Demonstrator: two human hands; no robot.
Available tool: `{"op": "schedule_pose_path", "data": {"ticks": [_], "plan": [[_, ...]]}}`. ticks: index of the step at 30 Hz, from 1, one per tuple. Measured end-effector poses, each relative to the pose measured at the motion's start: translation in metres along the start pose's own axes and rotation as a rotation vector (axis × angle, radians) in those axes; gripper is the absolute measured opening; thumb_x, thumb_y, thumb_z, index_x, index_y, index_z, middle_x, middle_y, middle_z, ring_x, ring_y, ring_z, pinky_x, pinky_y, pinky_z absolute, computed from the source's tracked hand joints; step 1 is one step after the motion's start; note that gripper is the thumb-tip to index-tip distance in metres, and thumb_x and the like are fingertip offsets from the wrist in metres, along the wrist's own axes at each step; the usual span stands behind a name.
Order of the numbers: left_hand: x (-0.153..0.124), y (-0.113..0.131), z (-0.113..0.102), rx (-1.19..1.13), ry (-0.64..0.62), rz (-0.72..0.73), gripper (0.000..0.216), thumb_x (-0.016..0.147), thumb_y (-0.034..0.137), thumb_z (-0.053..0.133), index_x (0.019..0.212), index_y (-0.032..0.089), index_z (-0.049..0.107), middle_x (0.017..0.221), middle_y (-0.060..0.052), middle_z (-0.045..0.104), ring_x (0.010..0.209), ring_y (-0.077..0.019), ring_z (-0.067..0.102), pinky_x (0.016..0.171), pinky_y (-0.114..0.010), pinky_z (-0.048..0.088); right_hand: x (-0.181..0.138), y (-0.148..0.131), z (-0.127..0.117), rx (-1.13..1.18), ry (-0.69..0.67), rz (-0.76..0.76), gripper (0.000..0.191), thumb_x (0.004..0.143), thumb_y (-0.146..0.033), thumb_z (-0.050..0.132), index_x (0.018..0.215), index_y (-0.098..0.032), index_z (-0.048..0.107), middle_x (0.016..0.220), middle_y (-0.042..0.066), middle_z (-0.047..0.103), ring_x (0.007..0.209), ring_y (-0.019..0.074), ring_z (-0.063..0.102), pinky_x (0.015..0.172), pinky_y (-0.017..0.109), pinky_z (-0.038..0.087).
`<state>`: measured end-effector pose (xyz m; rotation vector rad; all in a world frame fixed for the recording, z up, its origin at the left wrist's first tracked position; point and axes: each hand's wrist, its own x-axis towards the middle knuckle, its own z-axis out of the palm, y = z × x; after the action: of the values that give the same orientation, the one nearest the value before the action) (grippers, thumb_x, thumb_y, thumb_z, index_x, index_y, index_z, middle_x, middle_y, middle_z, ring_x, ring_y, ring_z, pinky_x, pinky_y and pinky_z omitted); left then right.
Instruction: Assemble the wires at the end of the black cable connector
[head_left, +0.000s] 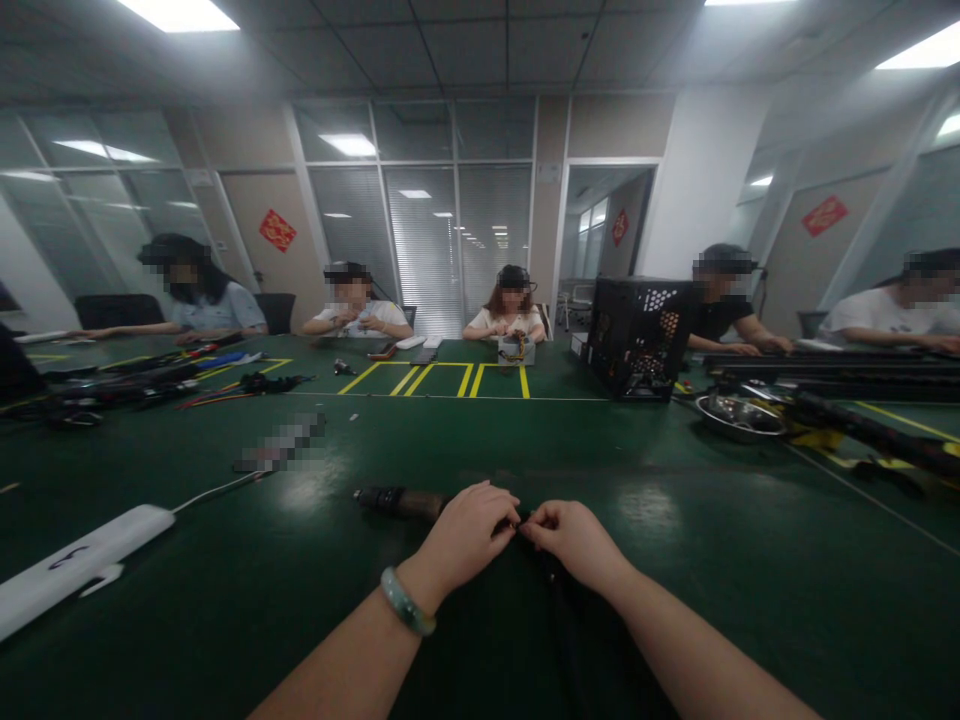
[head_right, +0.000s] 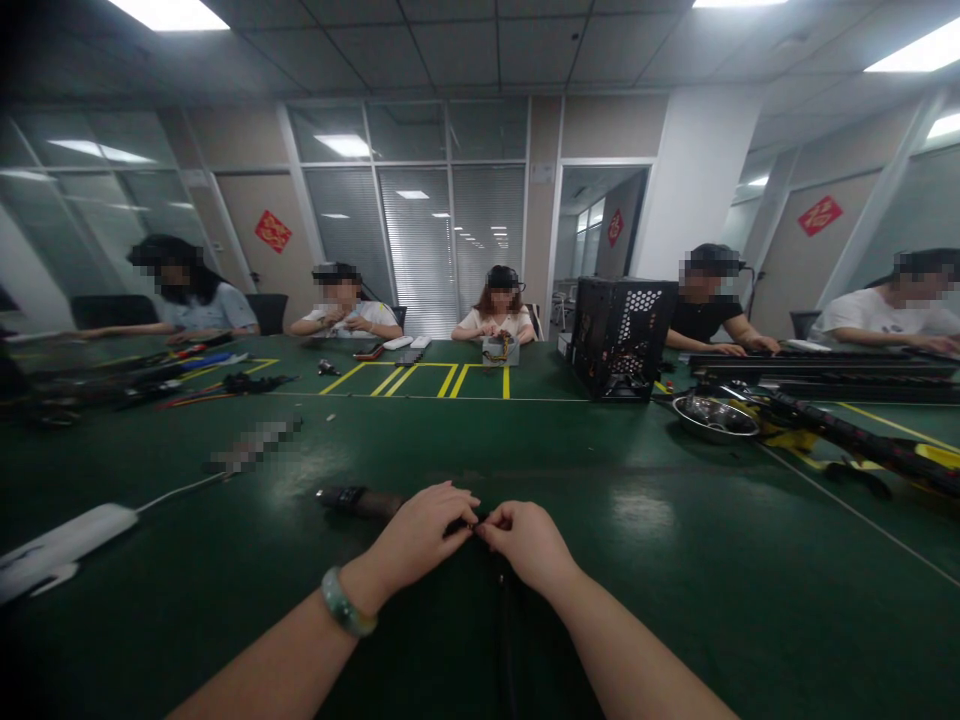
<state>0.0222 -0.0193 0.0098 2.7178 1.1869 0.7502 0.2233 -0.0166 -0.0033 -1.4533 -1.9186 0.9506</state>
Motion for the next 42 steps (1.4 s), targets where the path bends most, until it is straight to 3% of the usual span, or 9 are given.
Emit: {"op": "schedule_pose_path", "data": {"ticks": [7, 15, 21, 26, 34, 42], "plan": [[-0.0015, 0.0007, -0.0049, -0.003, 0.026, -0.014, 0.018, 0.081, 0.027, 0.066, 0.098, 0.023, 0.061, 0.113, -0.003, 0.064, 0.110, -0.0213, 0.057, 0.109, -0.046, 0.032, 0.0014, 0.0032, -0.0001, 0.035, -0.011, -0.020, 0.020, 0.082, -0.035, 0.062, 0.079, -0.017, 0.071, 0.069, 0.001, 0.069, 0.061, 0.0132, 0.061, 0.056, 0.021, 0.038], [-0.0004, 0.0052, -0.0028, -0.006, 0.022, -0.015, 0.006, 0.084, 0.020, 0.061, 0.090, 0.022, 0.060, 0.108, -0.001, 0.066, 0.104, -0.0181, 0.059, 0.108, -0.043, 0.033, 0.0006, 0.0003, -0.0008, 0.028, -0.019, 0.010, 0.019, 0.082, -0.035, 0.062, 0.078, -0.018, 0.071, 0.069, 0.001, 0.070, 0.061, 0.0132, 0.061, 0.055, 0.020, 0.039], [-0.0014, 0.0015, -0.0050, 0.011, 0.011, -0.031, 0.023, 0.080, 0.027, 0.068, 0.101, 0.024, 0.060, 0.112, -0.002, 0.064, 0.108, -0.0205, 0.057, 0.109, -0.046, 0.031, -0.0002, -0.0017, -0.0013, 0.034, -0.018, 0.016, 0.020, 0.082, -0.035, 0.062, 0.077, -0.017, 0.070, 0.070, 0.001, 0.069, 0.062, 0.0134, 0.061, 0.055, 0.020, 0.039], [-0.0013, 0.0006, -0.0031, 0.026, 0.000, 0.003, 0.009, 0.085, 0.020, 0.059, 0.094, 0.023, 0.061, 0.113, -0.002, 0.064, 0.110, -0.0196, 0.057, 0.110, -0.045, 0.031, -0.0005, -0.0013, -0.0023, 0.026, -0.015, 0.003, 0.019, 0.082, -0.035, 0.062, 0.077, -0.018, 0.070, 0.069, 0.000, 0.069, 0.062, 0.0130, 0.061, 0.055, 0.020, 0.038], [-0.0014, 0.0003, -0.0041, 0.029, 0.029, -0.003, 0.017, 0.082, 0.029, 0.065, 0.097, 0.023, 0.061, 0.113, -0.004, 0.064, 0.110, -0.0217, 0.057, 0.109, -0.046, 0.031, 0.0018, 0.0015, -0.0003, 0.032, -0.013, 0.005, 0.019, 0.081, -0.035, 0.062, 0.078, -0.017, 0.070, 0.069, 0.001, 0.069, 0.060, 0.0129, 0.060, 0.054, 0.020, 0.038], [-0.0006, 0.0042, -0.0019, 0.033, 0.022, 0.003, 0.008, 0.086, 0.023, 0.060, 0.093, 0.023, 0.062, 0.113, -0.002, 0.065, 0.110, -0.0186, 0.057, 0.111, -0.044, 0.031, 0.0010, -0.0014, -0.0020, 0.027, -0.021, 0.016, 0.020, 0.081, -0.034, 0.062, 0.078, -0.017, 0.070, 0.069, 0.001, 0.069, 0.061, 0.0132, 0.061, 0.055, 0.020, 0.038]]}}
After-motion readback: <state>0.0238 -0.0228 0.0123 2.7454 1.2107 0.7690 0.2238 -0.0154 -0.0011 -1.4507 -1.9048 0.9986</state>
